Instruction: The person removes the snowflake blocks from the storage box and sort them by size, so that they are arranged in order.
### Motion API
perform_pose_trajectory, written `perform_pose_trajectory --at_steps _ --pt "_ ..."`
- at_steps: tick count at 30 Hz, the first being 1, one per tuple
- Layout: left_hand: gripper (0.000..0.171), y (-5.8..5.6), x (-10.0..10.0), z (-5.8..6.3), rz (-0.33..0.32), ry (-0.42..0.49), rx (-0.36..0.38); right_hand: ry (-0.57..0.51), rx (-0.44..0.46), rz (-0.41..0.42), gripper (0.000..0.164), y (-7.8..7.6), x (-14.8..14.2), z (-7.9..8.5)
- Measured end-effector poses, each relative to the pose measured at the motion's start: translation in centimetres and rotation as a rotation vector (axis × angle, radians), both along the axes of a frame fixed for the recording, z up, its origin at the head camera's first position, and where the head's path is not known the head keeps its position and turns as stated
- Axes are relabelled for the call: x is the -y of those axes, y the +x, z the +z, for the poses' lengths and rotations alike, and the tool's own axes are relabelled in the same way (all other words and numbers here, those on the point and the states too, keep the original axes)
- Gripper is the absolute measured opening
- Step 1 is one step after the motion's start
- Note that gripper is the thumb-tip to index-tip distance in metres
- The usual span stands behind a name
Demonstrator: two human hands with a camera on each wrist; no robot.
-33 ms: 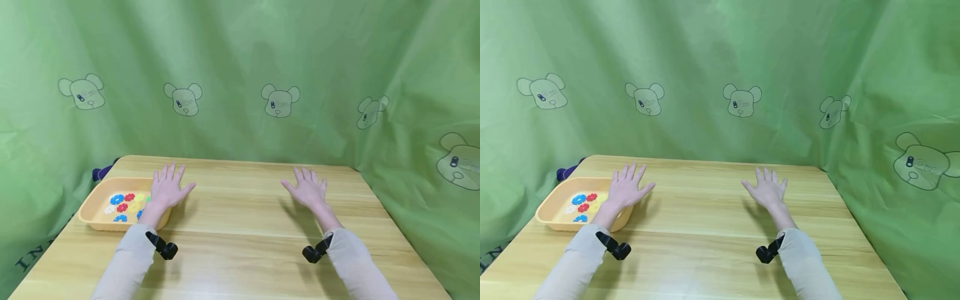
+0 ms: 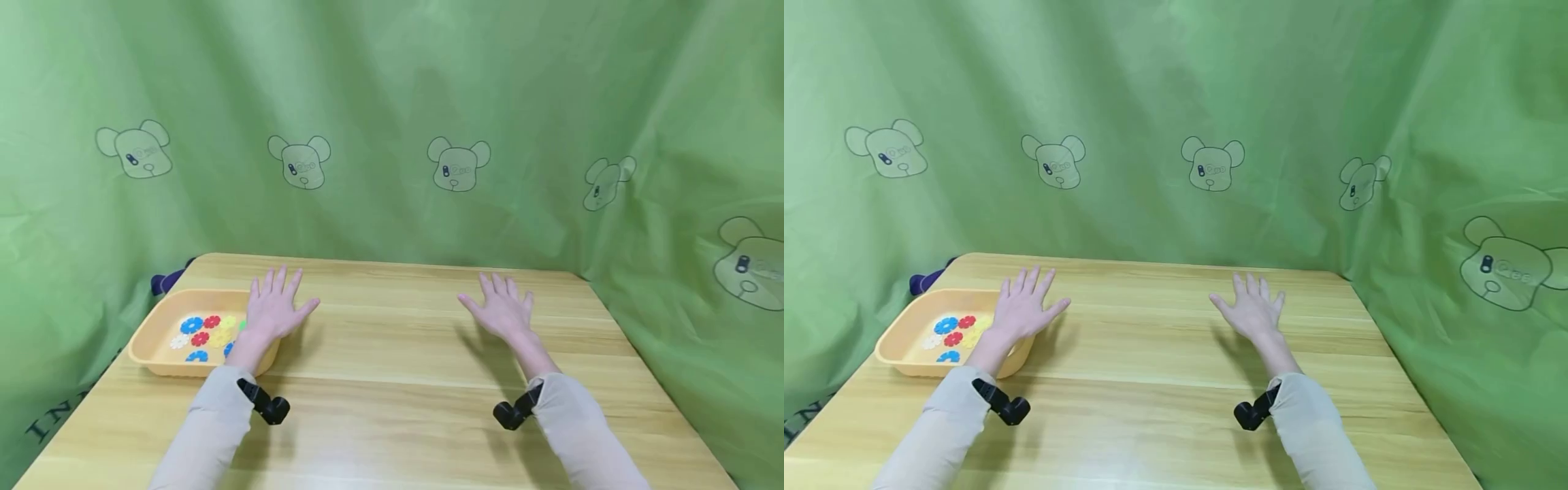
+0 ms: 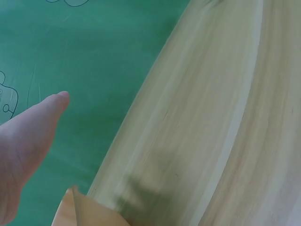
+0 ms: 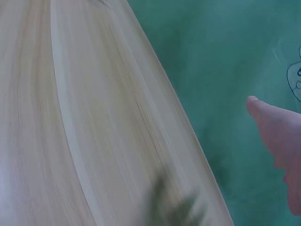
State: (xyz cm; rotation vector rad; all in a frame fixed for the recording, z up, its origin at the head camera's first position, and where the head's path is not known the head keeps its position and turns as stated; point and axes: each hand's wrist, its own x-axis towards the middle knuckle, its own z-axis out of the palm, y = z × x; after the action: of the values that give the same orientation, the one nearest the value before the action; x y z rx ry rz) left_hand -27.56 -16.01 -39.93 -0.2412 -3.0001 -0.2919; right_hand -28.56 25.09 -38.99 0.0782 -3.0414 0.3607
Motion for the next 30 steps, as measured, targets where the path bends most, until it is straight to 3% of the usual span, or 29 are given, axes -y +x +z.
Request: perform_pose_trajectory --at_steps 5,9,13,15,22,30 --pt "0.08 0.4 0.6 0.6 -0.015 0.009 -0.044 -0.03 -0.052 0.022 0.085 -0.2 1.4 0.7" --pt "0.086 1.3 2.1 1.2 -0.018 0.069 -0.088 -0.117 -0.1 0.055 0.081 -0.3 3.8 1.3" --pt "0.09 2.7 4.7 1.4 0.003 0.182 -0.141 -0.232 -0.091 0.096 0.082 0.2 7.0 1.7" --pt "0.088 3.4 6.2 1.5 0.032 0.257 -0.157 -0.296 -0.072 0.117 0.083 0.5 8.8 1.9" --pt "0.092 5.9 12.1 1.6 0.175 0.549 -0.053 -0.534 0.013 0.196 0.082 1.3 15.6 1.9" --pt "0.083 7.5 17.2 0.1 0.352 0.676 -0.006 -0.659 0.123 0.302 0.081 2.4 22.6 0.5"
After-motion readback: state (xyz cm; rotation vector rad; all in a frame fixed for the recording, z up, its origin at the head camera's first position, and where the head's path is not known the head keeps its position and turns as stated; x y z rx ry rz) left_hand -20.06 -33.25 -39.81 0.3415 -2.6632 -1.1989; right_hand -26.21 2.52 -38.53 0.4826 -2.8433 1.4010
